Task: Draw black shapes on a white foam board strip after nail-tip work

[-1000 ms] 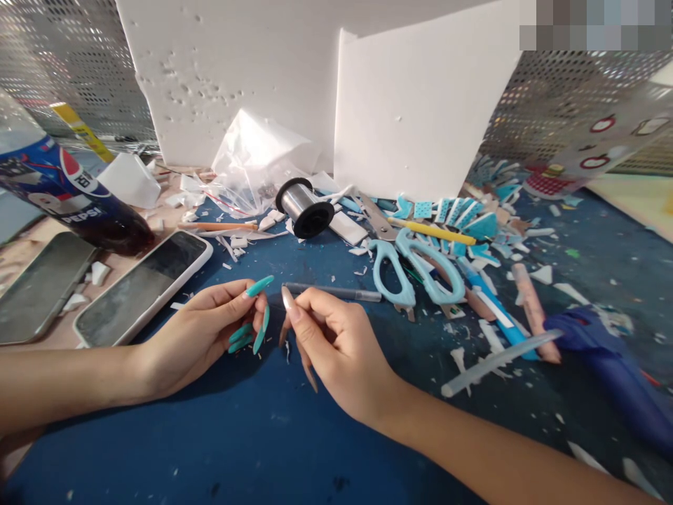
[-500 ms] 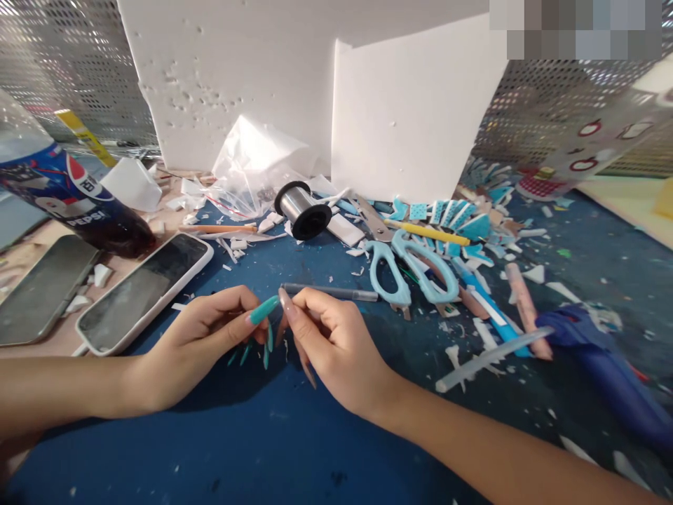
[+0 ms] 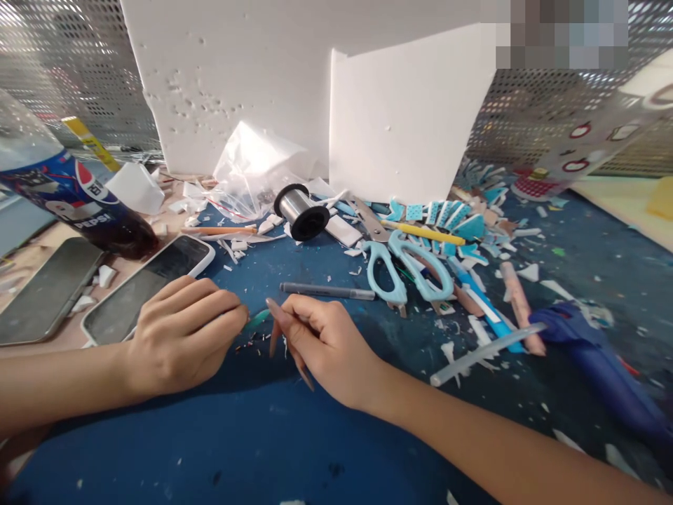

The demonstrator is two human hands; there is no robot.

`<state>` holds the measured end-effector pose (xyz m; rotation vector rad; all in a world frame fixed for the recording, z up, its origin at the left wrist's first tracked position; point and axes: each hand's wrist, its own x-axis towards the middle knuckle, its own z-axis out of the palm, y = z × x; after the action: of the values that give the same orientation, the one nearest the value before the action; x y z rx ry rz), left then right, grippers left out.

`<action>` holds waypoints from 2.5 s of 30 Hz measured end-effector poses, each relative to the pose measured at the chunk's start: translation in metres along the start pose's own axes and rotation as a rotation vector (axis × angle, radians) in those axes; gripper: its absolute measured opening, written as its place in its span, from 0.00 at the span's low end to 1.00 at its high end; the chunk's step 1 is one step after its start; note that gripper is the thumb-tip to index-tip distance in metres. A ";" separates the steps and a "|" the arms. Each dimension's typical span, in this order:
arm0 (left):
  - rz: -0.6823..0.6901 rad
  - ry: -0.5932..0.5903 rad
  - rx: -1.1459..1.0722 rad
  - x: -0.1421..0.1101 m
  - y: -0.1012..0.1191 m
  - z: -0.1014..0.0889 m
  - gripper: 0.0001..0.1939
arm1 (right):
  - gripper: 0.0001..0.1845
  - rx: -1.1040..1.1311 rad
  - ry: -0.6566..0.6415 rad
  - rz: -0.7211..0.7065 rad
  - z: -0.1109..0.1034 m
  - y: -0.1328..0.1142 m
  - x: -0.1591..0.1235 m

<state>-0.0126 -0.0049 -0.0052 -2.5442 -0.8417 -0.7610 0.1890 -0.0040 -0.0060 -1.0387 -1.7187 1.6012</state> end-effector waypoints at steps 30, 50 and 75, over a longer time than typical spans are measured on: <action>-0.226 0.040 -0.362 0.001 0.003 0.007 0.12 | 0.17 0.173 0.025 0.001 0.001 0.000 0.001; -0.188 -0.130 -0.166 0.001 0.009 0.019 0.42 | 0.19 0.342 0.534 -0.180 -0.002 0.011 0.006; -0.325 -0.327 0.223 0.021 0.000 0.026 0.32 | 0.20 0.209 0.723 -0.300 -0.022 0.029 0.019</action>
<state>0.0119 0.0172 -0.0135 -2.3914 -1.3858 -0.3127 0.2014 0.0234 -0.0343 -1.0250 -1.1216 1.0088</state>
